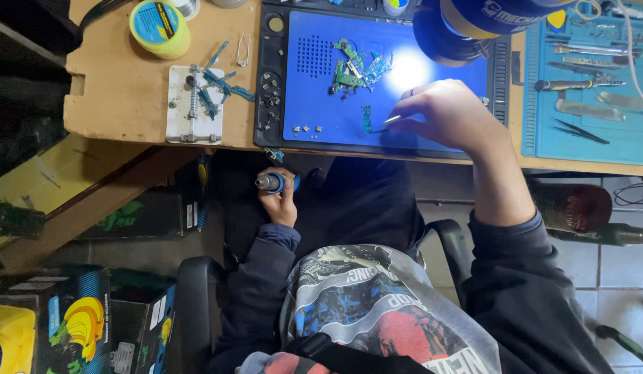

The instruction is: The person uses a hot air gun and tweezers to remove small components from a circuit board. They heat specific areas and carefully lift components off the board, placing them on the work mat.

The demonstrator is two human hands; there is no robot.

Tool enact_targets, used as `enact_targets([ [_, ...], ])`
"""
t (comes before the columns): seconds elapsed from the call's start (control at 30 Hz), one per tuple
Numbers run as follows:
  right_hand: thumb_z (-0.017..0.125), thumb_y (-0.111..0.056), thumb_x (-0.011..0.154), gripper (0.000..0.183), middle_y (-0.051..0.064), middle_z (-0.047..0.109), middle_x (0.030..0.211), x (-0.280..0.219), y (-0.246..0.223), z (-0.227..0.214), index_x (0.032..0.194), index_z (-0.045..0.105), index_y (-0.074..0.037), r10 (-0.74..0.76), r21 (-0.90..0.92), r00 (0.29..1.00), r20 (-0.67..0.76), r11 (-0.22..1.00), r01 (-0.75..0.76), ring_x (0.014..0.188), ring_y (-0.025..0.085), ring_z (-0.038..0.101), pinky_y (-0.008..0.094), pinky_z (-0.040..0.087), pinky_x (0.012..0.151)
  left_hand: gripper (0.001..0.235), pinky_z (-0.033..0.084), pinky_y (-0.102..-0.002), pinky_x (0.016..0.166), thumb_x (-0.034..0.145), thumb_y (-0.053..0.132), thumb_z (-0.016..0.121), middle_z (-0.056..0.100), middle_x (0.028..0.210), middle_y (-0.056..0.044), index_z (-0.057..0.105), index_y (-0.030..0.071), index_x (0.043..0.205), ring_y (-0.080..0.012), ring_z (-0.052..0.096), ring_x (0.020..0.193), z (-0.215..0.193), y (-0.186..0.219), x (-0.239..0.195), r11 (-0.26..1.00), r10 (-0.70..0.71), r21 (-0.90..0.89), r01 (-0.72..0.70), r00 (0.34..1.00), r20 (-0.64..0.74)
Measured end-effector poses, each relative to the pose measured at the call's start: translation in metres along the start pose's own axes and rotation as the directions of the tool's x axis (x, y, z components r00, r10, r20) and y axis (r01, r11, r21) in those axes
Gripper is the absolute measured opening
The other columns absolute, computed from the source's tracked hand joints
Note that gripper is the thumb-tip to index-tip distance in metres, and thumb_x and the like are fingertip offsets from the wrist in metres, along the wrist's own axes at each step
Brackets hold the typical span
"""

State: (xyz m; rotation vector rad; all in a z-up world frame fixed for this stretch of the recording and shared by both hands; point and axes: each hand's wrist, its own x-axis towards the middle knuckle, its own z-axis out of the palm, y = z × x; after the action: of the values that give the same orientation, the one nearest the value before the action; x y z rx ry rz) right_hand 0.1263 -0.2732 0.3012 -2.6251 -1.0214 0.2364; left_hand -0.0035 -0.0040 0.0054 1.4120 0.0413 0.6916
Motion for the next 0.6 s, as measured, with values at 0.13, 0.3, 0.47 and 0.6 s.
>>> enact_targets([
  [0.13, 0.075, -0.019, 0.101, 0.001, 0.005, 0.072, 0.087, -0.005, 0.003, -0.003, 0.101, 0.076, -0.018, -0.032, -0.060, 0.985, -0.172, 0.998, 0.022, 0.078, 0.033, 0.070, 0.044, 0.055, 0.077, 0.020, 0.050, -0.035, 0.085, 0.098, 0.021, 0.065, 0.062, 0.085, -0.009, 0.054, 0.005, 0.103, -0.0194, 0.064, 0.082, 0.001, -0.005, -0.001, 1.000, 0.012, -0.011, -0.012, 1.000, -0.007],
  [0.3, 0.066, -0.008, 0.104, 0.017, 0.008, 0.066, 0.092, -0.025, -0.002, 0.017, 0.118, 0.073, -0.014, 0.031, -0.015, 0.974, -0.225, 0.999, -0.035, 0.079, 0.035, 0.068, 0.043, 0.055, 0.078, 0.020, 0.050, -0.035, 0.084, 0.098, 0.021, 0.064, 0.062, 0.084, -0.010, 0.054, 0.004, 0.101, -0.0193, 0.063, 0.080, 0.002, 0.004, 0.003, 1.000, 0.005, 0.001, -0.005, 1.000, 0.011],
  [0.47, 0.060, -0.010, 0.103, 0.027, 0.004, 0.061, 0.092, -0.028, -0.017, 0.058, 0.125, 0.072, -0.020, 0.110, -0.027, 0.919, -0.378, 0.991, -0.129, 0.080, 0.033, 0.068, 0.042, 0.057, 0.076, 0.021, 0.050, -0.034, 0.083, 0.098, 0.021, 0.065, 0.064, 0.084, -0.009, 0.054, 0.004, 0.102, -0.0176, 0.063, 0.079, 0.002, 0.001, 0.002, 1.000, -0.008, 0.004, 0.008, 1.000, 0.016],
  [0.6, 0.087, -0.044, 0.088, 0.029, -0.005, 0.054, 0.082, -0.016, -0.024, 0.088, 0.109, 0.074, -0.028, 0.177, -0.048, 0.824, -0.539, 0.970, -0.239, 0.069, 0.021, 0.066, 0.032, 0.055, 0.069, 0.021, 0.051, -0.034, 0.083, 0.098, 0.021, 0.065, 0.065, 0.085, -0.010, 0.054, 0.004, 0.104, -0.0175, 0.064, 0.081, 0.001, 0.000, 0.002, 1.000, 0.007, 0.021, -0.007, 1.000, 0.015],
])
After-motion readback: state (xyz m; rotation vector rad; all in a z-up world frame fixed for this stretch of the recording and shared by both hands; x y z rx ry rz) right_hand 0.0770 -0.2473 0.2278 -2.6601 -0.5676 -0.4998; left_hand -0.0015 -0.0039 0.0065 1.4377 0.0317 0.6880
